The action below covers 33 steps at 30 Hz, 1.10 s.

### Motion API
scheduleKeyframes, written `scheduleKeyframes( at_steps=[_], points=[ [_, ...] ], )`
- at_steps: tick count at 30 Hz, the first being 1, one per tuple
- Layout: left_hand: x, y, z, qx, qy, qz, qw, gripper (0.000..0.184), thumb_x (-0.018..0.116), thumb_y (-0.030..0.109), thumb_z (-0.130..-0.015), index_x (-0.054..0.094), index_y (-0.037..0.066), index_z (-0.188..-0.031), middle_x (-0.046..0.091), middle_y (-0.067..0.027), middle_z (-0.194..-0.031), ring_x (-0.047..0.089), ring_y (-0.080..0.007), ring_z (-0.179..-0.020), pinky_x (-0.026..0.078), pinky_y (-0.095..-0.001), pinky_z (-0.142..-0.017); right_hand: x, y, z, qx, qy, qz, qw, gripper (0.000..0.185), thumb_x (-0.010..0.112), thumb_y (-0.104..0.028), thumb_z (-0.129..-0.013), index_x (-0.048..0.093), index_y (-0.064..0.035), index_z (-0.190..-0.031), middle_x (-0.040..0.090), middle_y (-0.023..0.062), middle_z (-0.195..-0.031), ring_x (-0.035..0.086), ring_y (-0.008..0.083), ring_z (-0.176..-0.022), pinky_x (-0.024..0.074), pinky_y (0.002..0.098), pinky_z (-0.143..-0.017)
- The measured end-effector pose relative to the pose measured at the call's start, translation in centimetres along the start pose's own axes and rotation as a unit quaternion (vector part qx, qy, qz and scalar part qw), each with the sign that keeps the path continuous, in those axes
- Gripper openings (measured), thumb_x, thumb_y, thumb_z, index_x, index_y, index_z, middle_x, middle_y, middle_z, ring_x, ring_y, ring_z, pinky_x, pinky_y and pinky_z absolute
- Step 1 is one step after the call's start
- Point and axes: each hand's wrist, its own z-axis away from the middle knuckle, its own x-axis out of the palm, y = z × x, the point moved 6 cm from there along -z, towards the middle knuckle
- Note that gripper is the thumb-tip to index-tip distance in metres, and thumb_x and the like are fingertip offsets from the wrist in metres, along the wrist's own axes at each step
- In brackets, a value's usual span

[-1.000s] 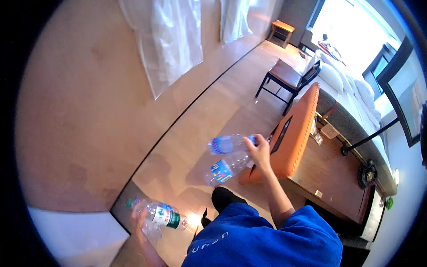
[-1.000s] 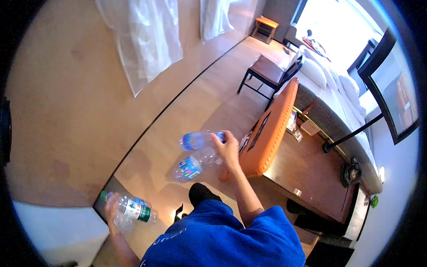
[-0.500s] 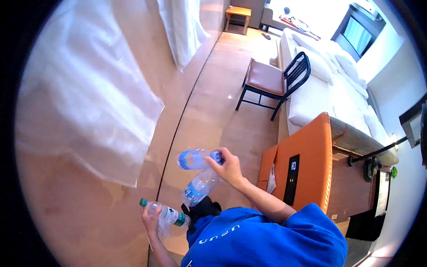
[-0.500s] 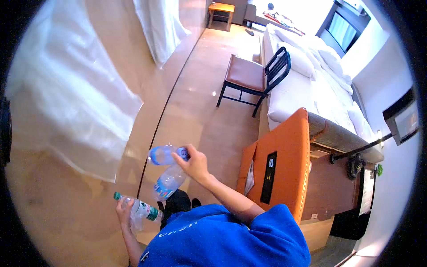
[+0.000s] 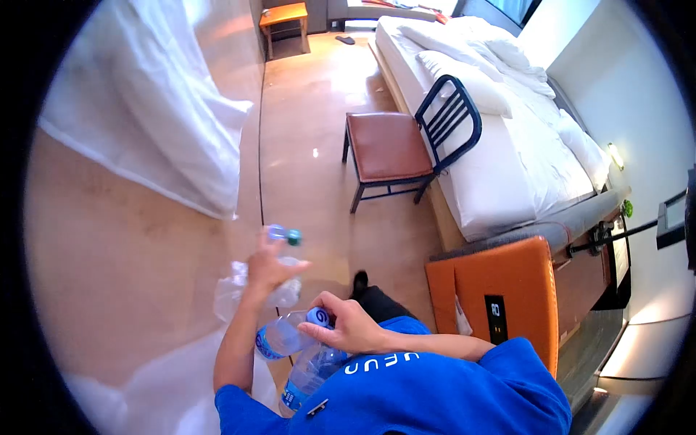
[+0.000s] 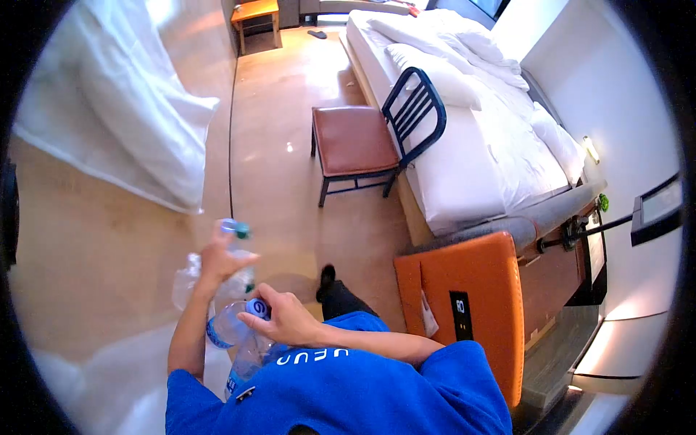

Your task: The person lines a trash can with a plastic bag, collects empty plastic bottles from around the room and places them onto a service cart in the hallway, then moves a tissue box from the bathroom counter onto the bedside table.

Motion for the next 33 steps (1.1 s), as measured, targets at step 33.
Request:
scheduleKeyframes(
  at_steps=[33],
  points=[
    [-11.0, -11.4, -73.3, -0.1, 0.115, 0.23, 0.961, 0.055, 0.074, 0.044, -0.062, 0.061, 0.005, -0.098, 0.055, -0.0129, -0.104, 0.057, -0.0298, -0.094, 0.046, -0.0374, -0.08, -51.0, 1.2, -60.1, -0.018, 0.446, 0.205, 0.871, 0.023, 0.064, -0.009, -0.075, 0.058, -0.0044, -0.097, 0.052, 0.0026, -0.068, 0.05, 0.0101, -0.061, 0.0436, 0.0242, -0.058]
  ],
)
